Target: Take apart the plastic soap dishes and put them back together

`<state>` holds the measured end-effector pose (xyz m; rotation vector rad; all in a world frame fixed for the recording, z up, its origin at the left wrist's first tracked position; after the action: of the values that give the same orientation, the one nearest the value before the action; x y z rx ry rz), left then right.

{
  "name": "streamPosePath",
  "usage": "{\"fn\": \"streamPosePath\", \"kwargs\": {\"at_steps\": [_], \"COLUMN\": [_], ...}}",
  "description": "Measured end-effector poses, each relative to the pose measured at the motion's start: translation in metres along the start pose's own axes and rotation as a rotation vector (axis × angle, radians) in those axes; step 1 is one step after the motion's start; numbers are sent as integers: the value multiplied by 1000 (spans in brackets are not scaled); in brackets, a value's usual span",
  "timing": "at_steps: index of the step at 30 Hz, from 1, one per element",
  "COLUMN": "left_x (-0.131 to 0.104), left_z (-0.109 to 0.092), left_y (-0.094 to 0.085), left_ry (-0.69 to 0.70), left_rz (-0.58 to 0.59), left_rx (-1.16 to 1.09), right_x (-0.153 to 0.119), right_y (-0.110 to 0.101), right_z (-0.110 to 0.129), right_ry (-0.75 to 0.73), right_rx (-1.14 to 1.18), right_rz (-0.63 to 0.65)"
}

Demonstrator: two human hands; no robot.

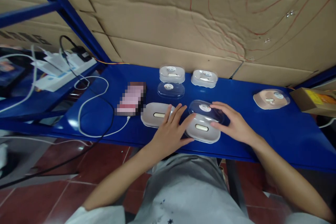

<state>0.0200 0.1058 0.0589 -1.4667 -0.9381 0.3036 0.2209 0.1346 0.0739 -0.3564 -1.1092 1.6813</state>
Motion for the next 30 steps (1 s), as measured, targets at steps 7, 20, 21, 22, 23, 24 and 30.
{"fn": "streamPosePath", "kwargs": {"at_steps": [7,20,21,22,23,24,30], "left_x": [-1,1,2,2,3,3,15], "left_z": [2,2,2,3,3,3,3], "left_y": [10,11,12,12,13,13,16], "left_ry": [6,72,69,65,63,64,88], "left_rz": [75,101,115,129,142,154,239], "left_rx": [-33,-16,-19,-23,-28,-34,-81], "right_x": [-44,-52,-52,-53,-54,-55,-56], "right_y": [28,43,43,43,42,41,41], "right_z": [27,28,27,24,22,20,16], "right_ry": [5,-66,-61,-55,-49,-45,-48], "right_rx": [-85,-192,-178,-160,-142,-126,-79], "right_rz": [83,87,100,107,106,100,58]}}
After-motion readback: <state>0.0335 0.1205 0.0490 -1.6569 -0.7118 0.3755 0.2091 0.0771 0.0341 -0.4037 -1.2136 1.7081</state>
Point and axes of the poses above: each hand's wrist, its own x-axis towards the middle knuckle, its own y-axis out of the palm, z = x × y, the point moved 9 cm from there along x, towards the middle knuckle
